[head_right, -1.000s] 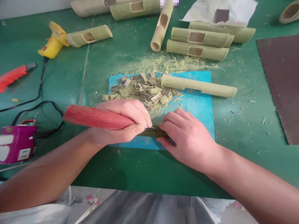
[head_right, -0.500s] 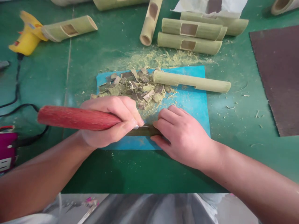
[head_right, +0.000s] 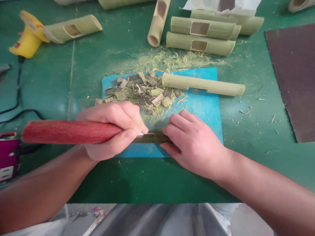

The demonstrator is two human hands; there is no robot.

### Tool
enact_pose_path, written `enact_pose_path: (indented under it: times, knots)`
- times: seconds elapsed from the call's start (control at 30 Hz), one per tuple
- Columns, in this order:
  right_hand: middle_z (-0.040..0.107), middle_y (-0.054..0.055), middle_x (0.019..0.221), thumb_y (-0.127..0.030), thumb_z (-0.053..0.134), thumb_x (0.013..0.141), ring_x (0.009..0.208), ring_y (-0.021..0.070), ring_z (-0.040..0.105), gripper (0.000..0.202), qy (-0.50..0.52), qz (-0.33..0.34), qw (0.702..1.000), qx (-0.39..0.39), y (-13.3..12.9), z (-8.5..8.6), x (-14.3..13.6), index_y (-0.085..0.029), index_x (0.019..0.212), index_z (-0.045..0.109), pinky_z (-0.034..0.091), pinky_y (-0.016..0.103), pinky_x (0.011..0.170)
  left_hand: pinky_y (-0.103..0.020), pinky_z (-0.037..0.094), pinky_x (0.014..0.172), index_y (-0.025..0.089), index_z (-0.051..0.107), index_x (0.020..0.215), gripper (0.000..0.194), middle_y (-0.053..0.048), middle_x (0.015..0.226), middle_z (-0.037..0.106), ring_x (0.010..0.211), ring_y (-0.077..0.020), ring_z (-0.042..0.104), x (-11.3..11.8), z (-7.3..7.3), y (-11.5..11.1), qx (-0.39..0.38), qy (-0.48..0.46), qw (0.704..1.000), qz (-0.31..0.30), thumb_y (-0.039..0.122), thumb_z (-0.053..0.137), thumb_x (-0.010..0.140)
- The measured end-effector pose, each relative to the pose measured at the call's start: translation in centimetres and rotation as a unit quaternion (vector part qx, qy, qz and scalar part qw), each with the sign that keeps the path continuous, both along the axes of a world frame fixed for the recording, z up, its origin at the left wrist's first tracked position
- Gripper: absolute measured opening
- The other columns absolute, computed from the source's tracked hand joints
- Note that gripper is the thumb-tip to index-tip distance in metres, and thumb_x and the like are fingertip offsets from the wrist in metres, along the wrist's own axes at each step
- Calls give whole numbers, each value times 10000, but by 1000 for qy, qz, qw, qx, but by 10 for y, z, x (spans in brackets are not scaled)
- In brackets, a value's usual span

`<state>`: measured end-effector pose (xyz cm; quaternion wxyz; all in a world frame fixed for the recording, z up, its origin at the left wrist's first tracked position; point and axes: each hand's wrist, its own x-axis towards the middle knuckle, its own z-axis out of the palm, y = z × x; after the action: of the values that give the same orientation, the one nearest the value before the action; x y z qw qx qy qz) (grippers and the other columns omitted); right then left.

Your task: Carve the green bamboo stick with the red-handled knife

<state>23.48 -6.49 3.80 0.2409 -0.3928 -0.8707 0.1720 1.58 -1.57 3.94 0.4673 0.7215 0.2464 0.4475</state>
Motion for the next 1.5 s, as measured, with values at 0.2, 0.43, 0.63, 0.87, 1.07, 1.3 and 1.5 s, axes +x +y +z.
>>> enact_pose_path:
  times: [0.2,0.43,0.63,0.87,1.07,1.3,1.5]
  knots:
    - [655,86,804,-218,679,929,747,206,543,108,-13,0,1000,3,0,1,1,-115,907,699,508,358,660,-236,528,532,183,578,682,181,14,669,689,569,-102,653,-1,-2,-3,16,-7,999,39,110,660,827]
    - [660,83,810,-222,662,938,750,209,548,88,-16,-4,1000,3,-1,2,1,-150,895,691,510,362,660,-241,496,490,192,552,655,218,24,648,662,529,-92,614,-1,-8,-6,29,-32,995,86,184,679,831]
    - [672,88,818,-217,665,935,749,213,561,94,-16,-2,1000,11,-1,1,1,-140,890,692,519,368,652,-242,484,468,205,570,675,217,17,643,667,517,-96,605,-2,-12,-8,20,-36,994,100,240,693,850]
    - [714,92,889,-252,674,926,797,236,606,140,-47,-13,999,3,-4,-1,1,-128,978,710,512,391,684,-257,539,503,203,636,718,341,-22,685,700,567,-123,655,-9,-9,-5,-14,-28,999,40,467,690,926]
    - [730,95,1021,-285,597,990,871,236,613,174,-44,21,999,9,6,-3,6,-173,1094,679,514,394,751,-254,581,578,196,670,786,376,-26,721,715,643,-138,699,-14,-9,-3,39,-24,999,18,526,631,963]
    - [701,100,1069,-254,598,982,976,236,604,141,31,45,998,-42,21,-10,9,-194,1101,642,525,402,859,-285,616,736,174,705,897,305,-54,838,765,789,-161,744,-8,-2,-12,108,45,992,43,472,671,950]
    - [682,99,1055,-185,579,926,985,252,592,145,51,51,994,-86,25,-14,7,-214,1057,635,514,429,857,-289,614,749,183,703,891,270,-49,838,763,798,-157,740,-8,-3,-13,120,68,990,42,437,649,967]
